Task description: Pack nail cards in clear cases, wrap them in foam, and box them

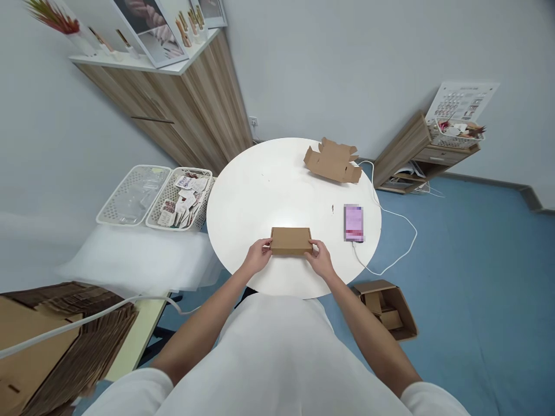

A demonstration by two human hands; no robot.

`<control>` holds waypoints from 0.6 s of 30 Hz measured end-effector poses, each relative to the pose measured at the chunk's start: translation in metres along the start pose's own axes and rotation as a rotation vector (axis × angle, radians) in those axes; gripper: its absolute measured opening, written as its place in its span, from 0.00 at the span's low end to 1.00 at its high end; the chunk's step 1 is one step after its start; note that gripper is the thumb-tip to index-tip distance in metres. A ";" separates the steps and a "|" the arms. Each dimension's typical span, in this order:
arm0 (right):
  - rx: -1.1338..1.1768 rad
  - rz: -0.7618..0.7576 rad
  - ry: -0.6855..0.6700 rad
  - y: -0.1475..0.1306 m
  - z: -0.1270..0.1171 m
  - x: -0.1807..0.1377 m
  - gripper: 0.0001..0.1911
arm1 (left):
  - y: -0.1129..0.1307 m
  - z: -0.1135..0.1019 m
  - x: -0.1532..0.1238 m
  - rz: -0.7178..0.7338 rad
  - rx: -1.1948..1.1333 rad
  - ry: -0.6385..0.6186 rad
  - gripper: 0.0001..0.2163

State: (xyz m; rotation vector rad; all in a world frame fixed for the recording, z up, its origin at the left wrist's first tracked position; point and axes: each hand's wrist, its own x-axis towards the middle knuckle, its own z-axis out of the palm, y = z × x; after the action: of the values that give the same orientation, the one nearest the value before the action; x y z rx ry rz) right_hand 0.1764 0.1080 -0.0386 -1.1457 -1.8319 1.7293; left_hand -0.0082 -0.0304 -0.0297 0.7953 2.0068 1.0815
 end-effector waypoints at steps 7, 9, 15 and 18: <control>-0.018 0.060 0.130 0.032 0.017 -0.024 0.20 | -0.013 0.016 -0.018 -0.140 -0.008 0.075 0.22; -0.031 0.132 0.161 0.031 0.015 -0.024 0.24 | -0.015 0.016 -0.016 -0.176 0.070 0.070 0.26; -0.200 0.311 0.246 0.024 0.006 -0.015 0.25 | -0.019 0.012 -0.006 -0.232 0.196 0.049 0.27; -0.213 0.349 0.218 0.024 0.016 -0.016 0.23 | -0.023 0.012 -0.002 -0.226 0.149 -0.014 0.24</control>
State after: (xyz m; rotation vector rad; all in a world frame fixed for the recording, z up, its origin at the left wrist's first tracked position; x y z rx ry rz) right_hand 0.1814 0.0830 -0.0601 -1.7554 -1.7931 1.5267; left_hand -0.0018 -0.0372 -0.0542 0.6301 2.1254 0.8039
